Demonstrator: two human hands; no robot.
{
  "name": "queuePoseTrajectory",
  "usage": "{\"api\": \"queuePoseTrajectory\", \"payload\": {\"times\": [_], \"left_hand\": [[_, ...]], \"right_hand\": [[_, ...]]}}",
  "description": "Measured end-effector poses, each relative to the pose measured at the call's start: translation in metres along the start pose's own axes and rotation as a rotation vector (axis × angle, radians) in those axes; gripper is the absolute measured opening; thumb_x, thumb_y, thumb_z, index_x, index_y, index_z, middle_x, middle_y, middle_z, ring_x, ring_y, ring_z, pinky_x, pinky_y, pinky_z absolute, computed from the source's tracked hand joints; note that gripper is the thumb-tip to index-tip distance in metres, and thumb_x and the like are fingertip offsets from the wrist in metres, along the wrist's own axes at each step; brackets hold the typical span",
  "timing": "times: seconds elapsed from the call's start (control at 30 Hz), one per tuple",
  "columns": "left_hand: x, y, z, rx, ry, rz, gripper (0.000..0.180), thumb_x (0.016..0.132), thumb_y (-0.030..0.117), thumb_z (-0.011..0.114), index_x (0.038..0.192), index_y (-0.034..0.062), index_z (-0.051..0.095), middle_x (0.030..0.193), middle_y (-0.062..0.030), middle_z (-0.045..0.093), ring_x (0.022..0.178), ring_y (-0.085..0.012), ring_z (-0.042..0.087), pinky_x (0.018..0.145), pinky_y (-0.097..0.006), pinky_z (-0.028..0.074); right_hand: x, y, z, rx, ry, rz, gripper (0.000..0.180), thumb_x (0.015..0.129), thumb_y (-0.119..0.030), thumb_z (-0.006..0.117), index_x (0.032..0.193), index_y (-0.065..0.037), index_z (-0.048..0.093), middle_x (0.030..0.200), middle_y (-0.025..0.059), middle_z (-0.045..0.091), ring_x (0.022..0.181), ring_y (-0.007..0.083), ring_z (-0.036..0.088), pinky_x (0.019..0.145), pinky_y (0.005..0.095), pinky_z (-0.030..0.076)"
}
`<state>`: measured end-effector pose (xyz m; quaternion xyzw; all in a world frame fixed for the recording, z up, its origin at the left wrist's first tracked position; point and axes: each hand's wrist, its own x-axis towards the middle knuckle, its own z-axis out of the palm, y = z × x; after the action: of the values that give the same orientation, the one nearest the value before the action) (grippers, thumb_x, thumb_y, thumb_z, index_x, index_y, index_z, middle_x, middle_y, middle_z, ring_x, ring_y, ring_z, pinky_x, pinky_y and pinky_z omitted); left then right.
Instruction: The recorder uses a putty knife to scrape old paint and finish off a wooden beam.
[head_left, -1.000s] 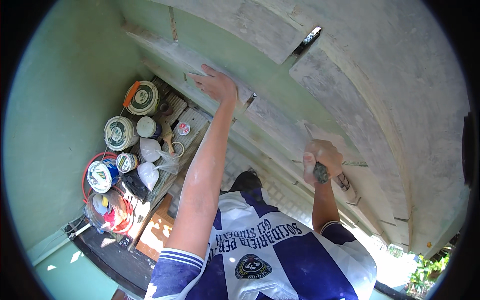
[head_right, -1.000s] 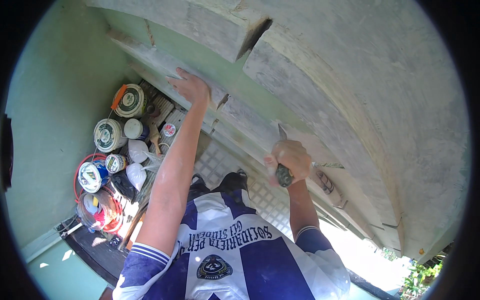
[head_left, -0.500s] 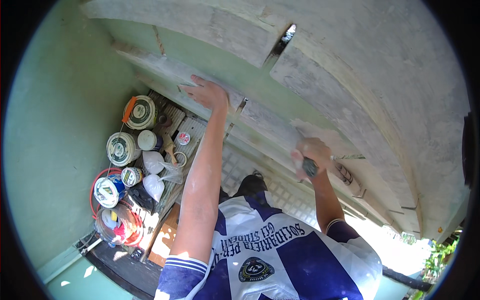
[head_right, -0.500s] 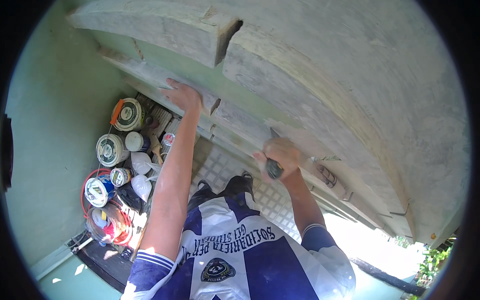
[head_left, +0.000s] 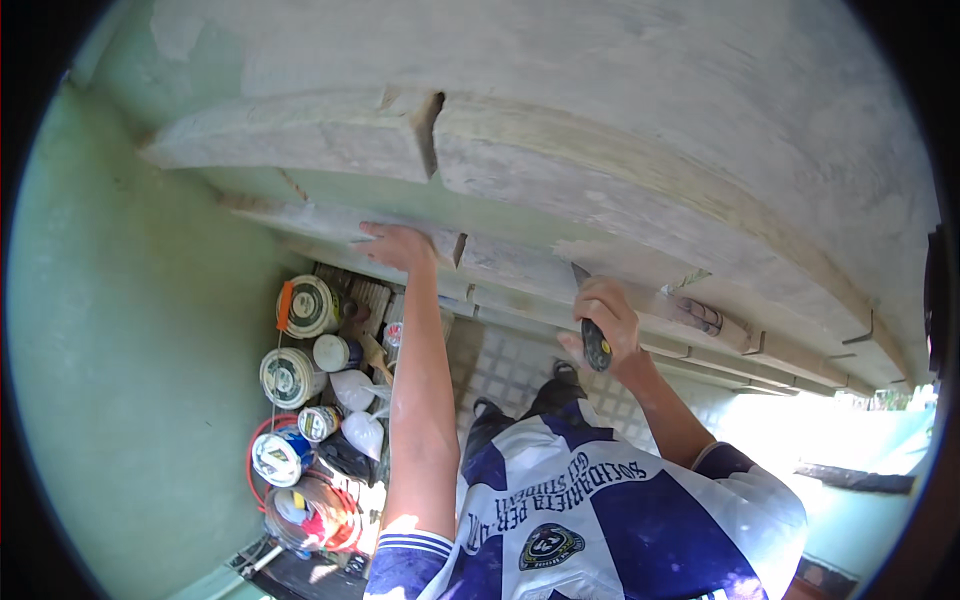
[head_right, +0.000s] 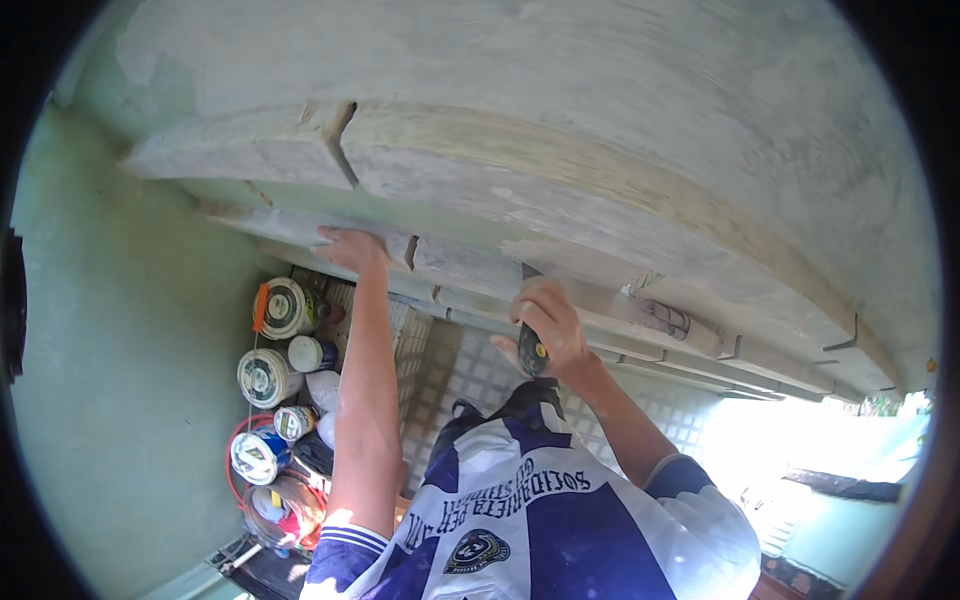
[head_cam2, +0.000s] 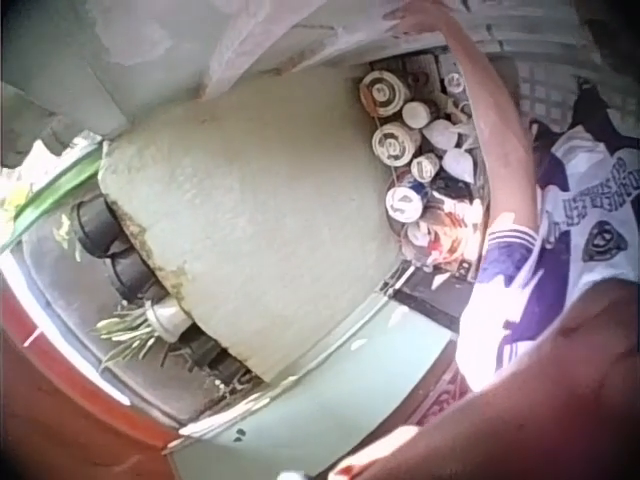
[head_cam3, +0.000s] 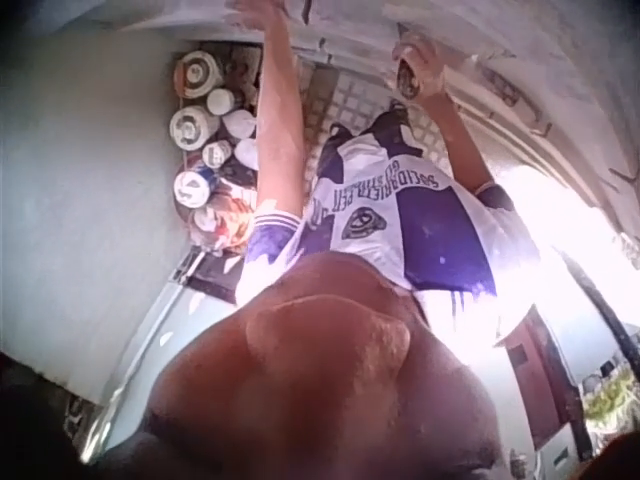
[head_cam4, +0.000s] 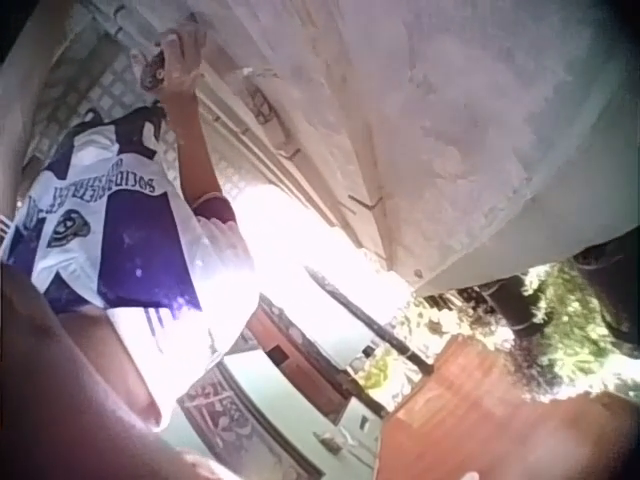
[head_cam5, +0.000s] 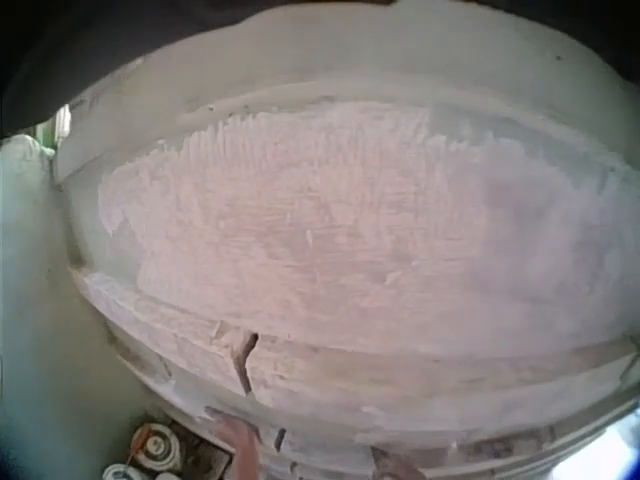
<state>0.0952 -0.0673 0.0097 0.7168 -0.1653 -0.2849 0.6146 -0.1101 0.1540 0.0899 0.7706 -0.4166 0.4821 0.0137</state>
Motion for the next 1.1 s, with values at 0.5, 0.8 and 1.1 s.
{"api": "queuePoseTrajectory", "payload": {"times": [0.5, 0.8, 1.1], "left_hand": [[0.016, -0.023, -0.026, 0.405, 0.166, 0.143, 0.086, 0.101, 0.048, 0.047, 0.15, -0.0128, 0.011, 0.144, -0.0353, 0.037, 0.132, -0.0483, 0.041, 0.11, -0.051, 0.036], [-0.257, -0.042, -0.118, -0.278, -0.449, 0.032, 0.042, 0.1, 0.019, 0.06, 0.135, -0.0019, 0.051, 0.115, -0.0072, 0.064, 0.091, -0.0135, 0.062, 0.079, -0.025, 0.049], [-0.296, -0.025, -0.114, -0.448, -0.677, -0.259, 0.048, 0.096, 0.013, 0.066, 0.138, -0.0038, 0.048, 0.097, -0.0008, 0.065, 0.077, -0.0081, 0.062, 0.073, -0.025, 0.054]], "right_hand": [[-0.117, -0.012, -0.065, 0.19, 0.375, 0.578, 0.027, 0.074, -0.007, 0.08, 0.096, 0.0, 0.067, 0.102, 0.0147, 0.064, 0.08, 0.0238, 0.063, 0.072, 0.0334, 0.052], [-0.101, -0.001, -0.12, 0.247, 0.063, 0.377, 0.037, 0.063, 0.003, 0.072, 0.1, -0.003, 0.071, 0.107, 0.0157, 0.066, 0.093, 0.0265, 0.066, 0.084, 0.0352, 0.053], [-0.102, 0.036, -0.128, 0.438, -0.142, 0.267, 0.04, 0.071, 0.008, 0.073, 0.11, -0.004, 0.071, 0.118, 0.0165, 0.063, 0.098, 0.0264, 0.069, 0.083, 0.0338, 0.058]]}}
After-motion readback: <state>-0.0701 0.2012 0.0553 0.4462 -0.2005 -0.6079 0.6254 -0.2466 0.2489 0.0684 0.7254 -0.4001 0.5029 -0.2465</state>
